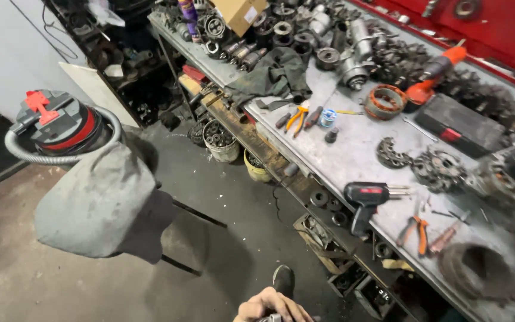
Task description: The person works on a mechanical component, likely an alternator, using a hammer and a metal rod to tap parts into place. They then handle a coiled copper wire and a small metal piece, placing them on a cluttered workbench filled with various tools and disassembled parts.
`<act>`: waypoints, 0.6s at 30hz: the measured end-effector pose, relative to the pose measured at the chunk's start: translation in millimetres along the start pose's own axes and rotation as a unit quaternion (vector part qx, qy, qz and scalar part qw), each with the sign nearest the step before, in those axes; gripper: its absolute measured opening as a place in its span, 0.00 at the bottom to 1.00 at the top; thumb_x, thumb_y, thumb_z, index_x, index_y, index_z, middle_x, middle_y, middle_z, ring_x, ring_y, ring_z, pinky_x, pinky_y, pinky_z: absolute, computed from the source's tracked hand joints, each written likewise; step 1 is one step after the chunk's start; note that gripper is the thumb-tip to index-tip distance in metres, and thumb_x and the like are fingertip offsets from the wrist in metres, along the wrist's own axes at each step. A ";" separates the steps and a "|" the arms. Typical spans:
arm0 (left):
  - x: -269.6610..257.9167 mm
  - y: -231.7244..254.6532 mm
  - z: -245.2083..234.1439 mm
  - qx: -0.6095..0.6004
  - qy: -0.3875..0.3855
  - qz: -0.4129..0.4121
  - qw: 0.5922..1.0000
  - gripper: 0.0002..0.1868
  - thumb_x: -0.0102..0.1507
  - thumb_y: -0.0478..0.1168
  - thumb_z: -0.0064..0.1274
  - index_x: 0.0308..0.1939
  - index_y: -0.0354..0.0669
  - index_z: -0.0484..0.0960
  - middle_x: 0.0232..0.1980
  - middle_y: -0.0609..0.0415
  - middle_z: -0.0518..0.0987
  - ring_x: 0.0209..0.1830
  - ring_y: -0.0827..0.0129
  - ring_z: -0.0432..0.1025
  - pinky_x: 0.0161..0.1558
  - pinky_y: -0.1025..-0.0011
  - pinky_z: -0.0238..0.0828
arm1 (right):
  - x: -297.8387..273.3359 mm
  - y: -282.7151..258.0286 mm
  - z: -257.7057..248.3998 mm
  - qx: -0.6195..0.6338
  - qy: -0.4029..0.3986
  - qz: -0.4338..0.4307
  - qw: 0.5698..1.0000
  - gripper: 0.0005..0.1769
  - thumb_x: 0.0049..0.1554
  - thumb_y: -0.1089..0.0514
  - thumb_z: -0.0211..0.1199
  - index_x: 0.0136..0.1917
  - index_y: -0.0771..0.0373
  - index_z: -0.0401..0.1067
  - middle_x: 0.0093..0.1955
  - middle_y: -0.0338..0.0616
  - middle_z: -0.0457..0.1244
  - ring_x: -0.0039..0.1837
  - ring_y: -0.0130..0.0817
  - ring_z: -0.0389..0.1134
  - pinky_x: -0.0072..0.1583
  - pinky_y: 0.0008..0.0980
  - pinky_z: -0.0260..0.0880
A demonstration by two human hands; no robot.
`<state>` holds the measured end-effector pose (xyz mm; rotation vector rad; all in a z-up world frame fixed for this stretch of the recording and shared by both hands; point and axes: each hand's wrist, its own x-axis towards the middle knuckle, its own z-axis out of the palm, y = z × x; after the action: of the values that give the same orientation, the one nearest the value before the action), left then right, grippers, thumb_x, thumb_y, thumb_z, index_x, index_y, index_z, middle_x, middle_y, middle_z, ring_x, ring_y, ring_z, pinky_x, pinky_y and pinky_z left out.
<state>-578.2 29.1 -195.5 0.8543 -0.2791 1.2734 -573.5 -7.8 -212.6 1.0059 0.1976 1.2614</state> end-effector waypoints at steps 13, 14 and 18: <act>58.9 111.6 -69.1 0.024 -0.056 0.022 0.998 0.29 0.67 0.55 0.44 0.52 0.26 0.77 0.57 0.26 0.76 0.61 0.32 0.70 0.63 0.40 0.67 | 42.6 48.6 -122.7 0.011 -0.016 -0.107 0.994 0.18 0.65 0.71 0.55 0.59 0.55 0.81 0.54 0.39 0.72 0.55 0.28 0.71 0.61 0.18 0.69; 55.5 111.0 -82.7 0.017 -0.064 0.018 0.998 0.29 0.67 0.55 0.44 0.52 0.26 0.77 0.57 0.26 0.76 0.61 0.32 0.70 0.63 0.40 0.67 | 47.3 45.6 -130.9 0.008 -0.027 -0.110 0.993 0.18 0.65 0.71 0.55 0.59 0.55 0.81 0.54 0.39 0.72 0.55 0.28 0.71 0.61 0.18 0.69; 38.2 124.5 -99.4 -0.110 0.004 -0.007 0.994 0.32 0.69 0.58 0.35 0.56 0.32 0.76 0.58 0.32 0.76 0.65 0.33 0.67 0.67 0.38 0.65 | 16.6 -17.4 -194.6 -0.123 0.015 -0.050 0.991 0.09 0.61 0.58 0.65 0.54 0.51 0.83 0.49 0.40 0.71 0.52 0.37 0.68 0.59 0.25 0.64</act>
<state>-706.4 130.9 -188.3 0.6616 -0.3988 1.2071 -677.7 107.9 -331.6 0.7570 0.1106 1.1785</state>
